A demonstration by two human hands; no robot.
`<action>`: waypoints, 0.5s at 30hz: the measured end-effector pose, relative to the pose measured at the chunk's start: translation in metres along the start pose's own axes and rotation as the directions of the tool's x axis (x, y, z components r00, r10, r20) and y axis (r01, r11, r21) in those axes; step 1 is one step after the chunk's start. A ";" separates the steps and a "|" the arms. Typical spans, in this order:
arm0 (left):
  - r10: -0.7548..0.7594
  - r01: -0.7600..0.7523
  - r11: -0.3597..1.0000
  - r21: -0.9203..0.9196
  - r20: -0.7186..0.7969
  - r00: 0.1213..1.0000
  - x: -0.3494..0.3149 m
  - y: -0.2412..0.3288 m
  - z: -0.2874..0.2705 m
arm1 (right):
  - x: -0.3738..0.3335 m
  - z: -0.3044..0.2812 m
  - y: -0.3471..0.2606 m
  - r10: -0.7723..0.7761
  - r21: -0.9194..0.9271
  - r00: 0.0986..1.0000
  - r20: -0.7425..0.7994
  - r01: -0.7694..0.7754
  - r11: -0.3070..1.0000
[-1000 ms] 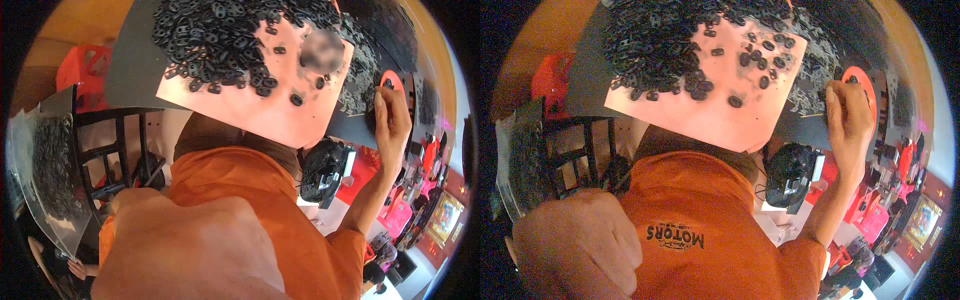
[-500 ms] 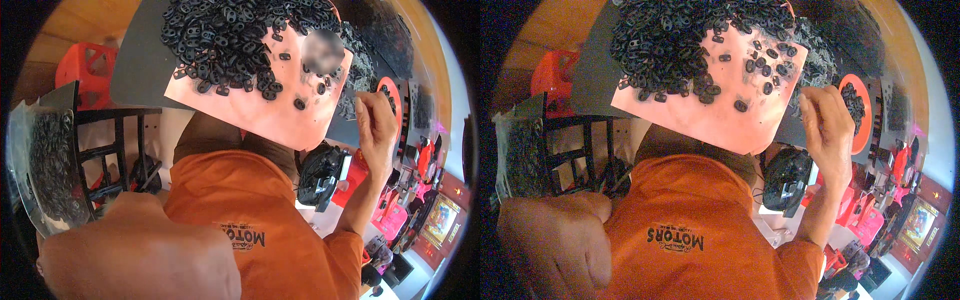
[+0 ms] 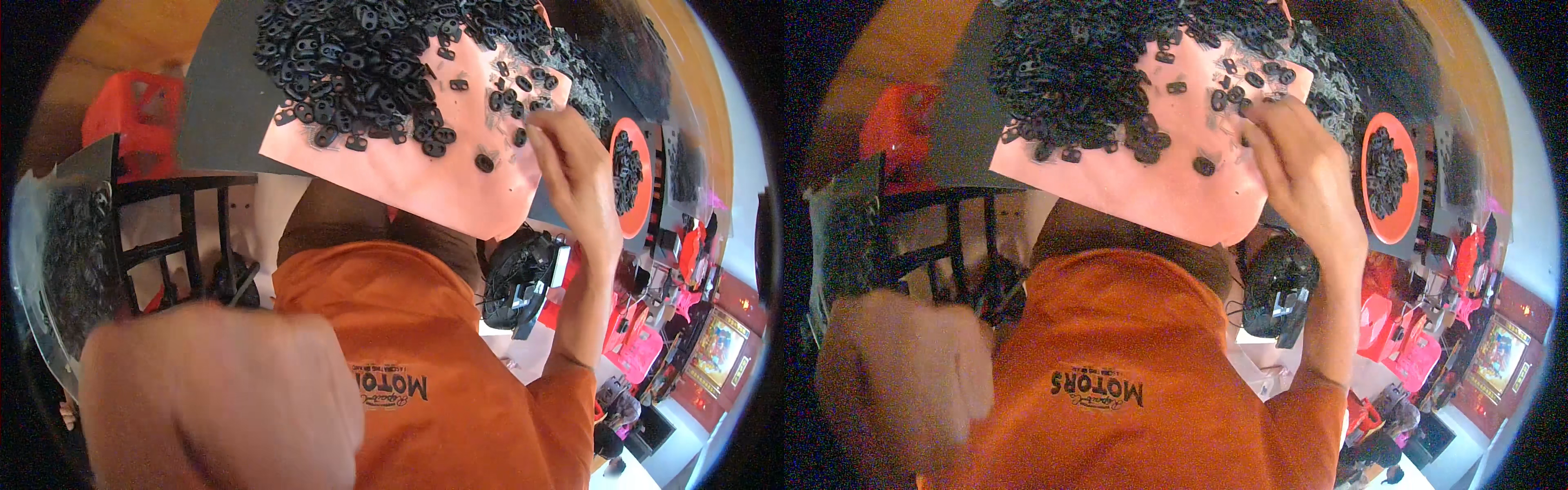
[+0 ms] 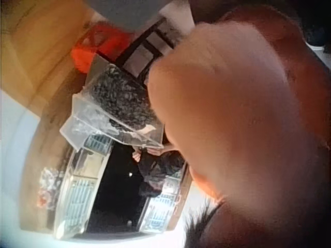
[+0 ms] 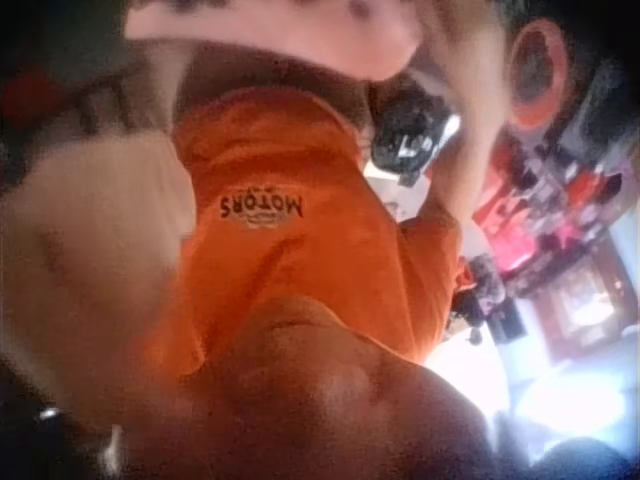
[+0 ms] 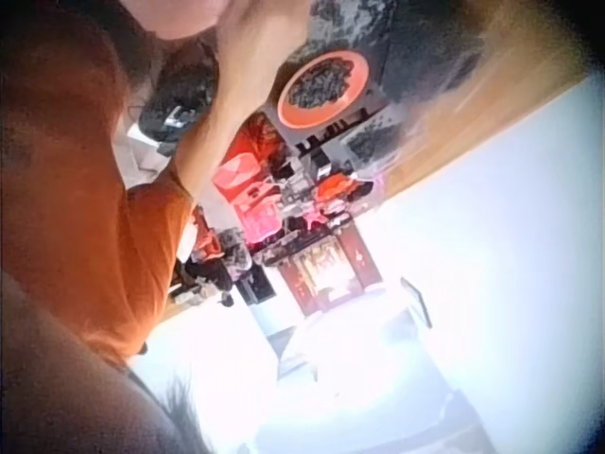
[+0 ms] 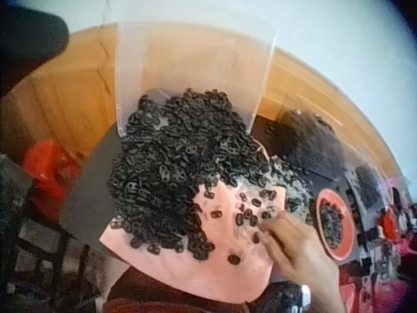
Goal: The person sits at a table and repeatedly picks up small black plastic components and metal springs. They insert the springs into the plastic parts by hand, one at a time, and place the assembled units back onto the table.
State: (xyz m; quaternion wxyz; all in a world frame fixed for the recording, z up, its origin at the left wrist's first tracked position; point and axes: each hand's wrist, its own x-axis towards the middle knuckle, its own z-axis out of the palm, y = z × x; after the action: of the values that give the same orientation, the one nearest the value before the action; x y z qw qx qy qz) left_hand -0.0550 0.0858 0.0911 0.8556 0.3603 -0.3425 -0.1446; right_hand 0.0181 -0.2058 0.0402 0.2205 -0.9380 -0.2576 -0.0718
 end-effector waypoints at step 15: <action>-0.466 0.503 0.857 0.112 -0.250 0.849 -0.004 -0.082 -0.034 | 0.055 0.054 0.000 -0.237 -0.335 0.962 0.135 0.270 0.903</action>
State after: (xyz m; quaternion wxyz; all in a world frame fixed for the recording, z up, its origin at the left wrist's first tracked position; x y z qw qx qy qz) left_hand -0.0344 0.0479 0.0128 0.7881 0.5215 -0.1574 -0.2866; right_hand 0.0669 -0.1567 0.0052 0.0268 -0.9230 -0.3702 -0.1018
